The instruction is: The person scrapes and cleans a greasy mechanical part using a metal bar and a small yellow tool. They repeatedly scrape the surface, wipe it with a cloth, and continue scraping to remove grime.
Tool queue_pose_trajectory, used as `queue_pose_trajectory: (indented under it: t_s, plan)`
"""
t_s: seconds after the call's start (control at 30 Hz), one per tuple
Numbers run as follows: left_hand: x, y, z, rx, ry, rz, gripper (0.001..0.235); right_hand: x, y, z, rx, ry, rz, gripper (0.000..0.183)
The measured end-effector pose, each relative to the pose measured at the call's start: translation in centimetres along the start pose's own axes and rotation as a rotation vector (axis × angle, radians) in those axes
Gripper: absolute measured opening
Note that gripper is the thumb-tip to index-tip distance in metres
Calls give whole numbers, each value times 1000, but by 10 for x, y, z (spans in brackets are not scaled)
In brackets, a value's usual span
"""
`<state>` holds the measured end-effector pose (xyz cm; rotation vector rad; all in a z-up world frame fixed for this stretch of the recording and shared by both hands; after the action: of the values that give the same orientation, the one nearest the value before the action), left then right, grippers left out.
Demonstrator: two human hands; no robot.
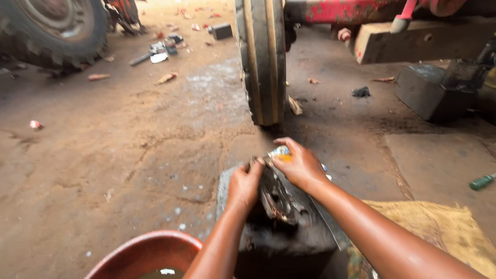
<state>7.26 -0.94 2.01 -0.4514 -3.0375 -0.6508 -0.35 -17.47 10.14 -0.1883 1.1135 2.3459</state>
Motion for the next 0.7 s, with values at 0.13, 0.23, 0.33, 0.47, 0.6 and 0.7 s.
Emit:
queue_pose_trajectory:
  t_s: [0.13, 0.23, 0.33, 0.47, 0.6, 0.7]
  plan:
    - [-5, -12, 1, -208, -25, 33, 81, 8, 5, -19, 38, -204, 204, 49]
    - [-8, -15, 19, -108, 47, 27, 82, 18, 8, -26, 12, -261, 275, 41]
    - [-24, -18, 7, -91, -132, 119, 69, 15, 11, -30, 21, -220, 287, 32]
    - [-43, -56, -1, 139, -62, 563, 48, 10, 16, -50, -133, -196, 274, 32]
    - [-53, -63, -14, 119, -96, 568, 41, 11, 20, -69, -82, -267, 213, 34]
    - [-57, -53, -23, 26, -87, 417, 39, 15, 17, -58, -148, -143, 221, 30]
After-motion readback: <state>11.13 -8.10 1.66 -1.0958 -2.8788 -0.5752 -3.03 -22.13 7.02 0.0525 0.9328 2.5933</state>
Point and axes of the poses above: each hand's wrist, its own x-axis away from the middle knuckle, its own y-axis out of the back of the hand, z = x × y, the point moved 9 cm from there along -x, towards the middle knuckle
